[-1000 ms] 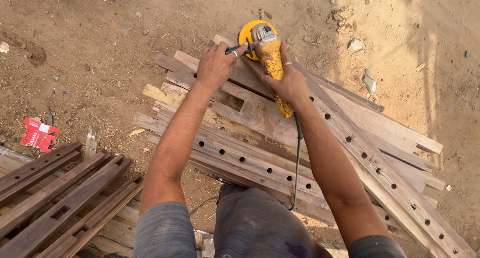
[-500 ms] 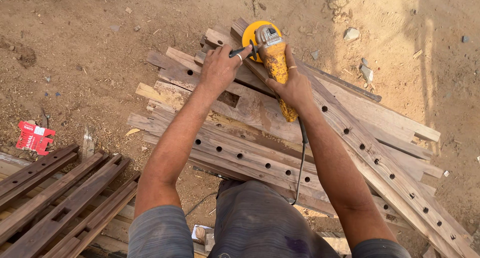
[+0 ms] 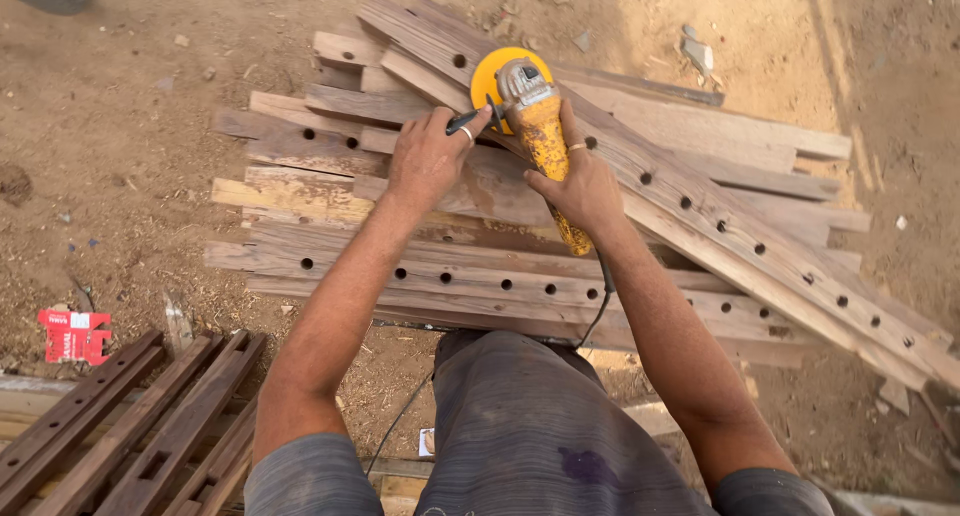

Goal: The person uses a yellow angle grinder with a sanding disc to smooth the surface of several wooden planks with pre-drilled holes. The person moves the grinder along each plank, then flips and repositions the planks to continue sanding different sections.

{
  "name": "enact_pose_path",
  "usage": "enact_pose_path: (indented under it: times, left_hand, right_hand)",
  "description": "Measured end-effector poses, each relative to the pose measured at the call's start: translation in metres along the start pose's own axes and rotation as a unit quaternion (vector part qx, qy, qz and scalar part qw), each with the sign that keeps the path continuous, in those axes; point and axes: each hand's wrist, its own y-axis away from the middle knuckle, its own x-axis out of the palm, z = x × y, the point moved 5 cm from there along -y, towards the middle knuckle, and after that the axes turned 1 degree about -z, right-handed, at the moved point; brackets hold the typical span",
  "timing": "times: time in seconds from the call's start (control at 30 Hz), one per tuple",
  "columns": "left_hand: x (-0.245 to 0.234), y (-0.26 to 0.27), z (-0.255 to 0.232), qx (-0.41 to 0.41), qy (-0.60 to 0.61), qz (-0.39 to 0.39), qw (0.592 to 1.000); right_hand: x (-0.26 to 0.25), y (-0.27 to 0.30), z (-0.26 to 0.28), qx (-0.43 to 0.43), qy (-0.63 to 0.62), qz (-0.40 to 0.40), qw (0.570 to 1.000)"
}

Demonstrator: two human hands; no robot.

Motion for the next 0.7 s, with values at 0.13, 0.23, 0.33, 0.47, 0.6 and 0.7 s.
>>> enact_pose_path:
  times: [0.13,0.23,0.33,0.47,0.6,0.7]
  left_hand:
    - [0.01,0.002,-0.031,0.036,0.011,0.005,0.999]
    - [0.022,0.0,-0.063,0.068,0.021,0.016,0.997]
    - [0.033,0.0,-0.093,0.1,0.027,0.022,0.994]
    - [0.05,0.001,-0.138,0.148,0.053,0.036,0.987]
    - [0.069,0.002,-0.178,0.176,0.064,0.073,0.98]
    - [0.08,0.006,-0.2,0.197,0.064,0.085,0.975]
  right_hand:
    - [-0.011,0.033,-0.022,0.0,-0.039,-0.045,0.998]
    - [-0.018,0.062,-0.047,0.066,-0.036,-0.05,0.996]
    - [-0.033,0.091,-0.063,0.019,-0.059,-0.102,0.993]
    - [-0.042,0.132,-0.1,0.114,-0.064,-0.093,0.987]
    - [-0.052,0.167,-0.13,0.126,-0.07,-0.117,0.983]
    - [-0.054,0.186,-0.148,0.141,-0.072,-0.123,0.98]
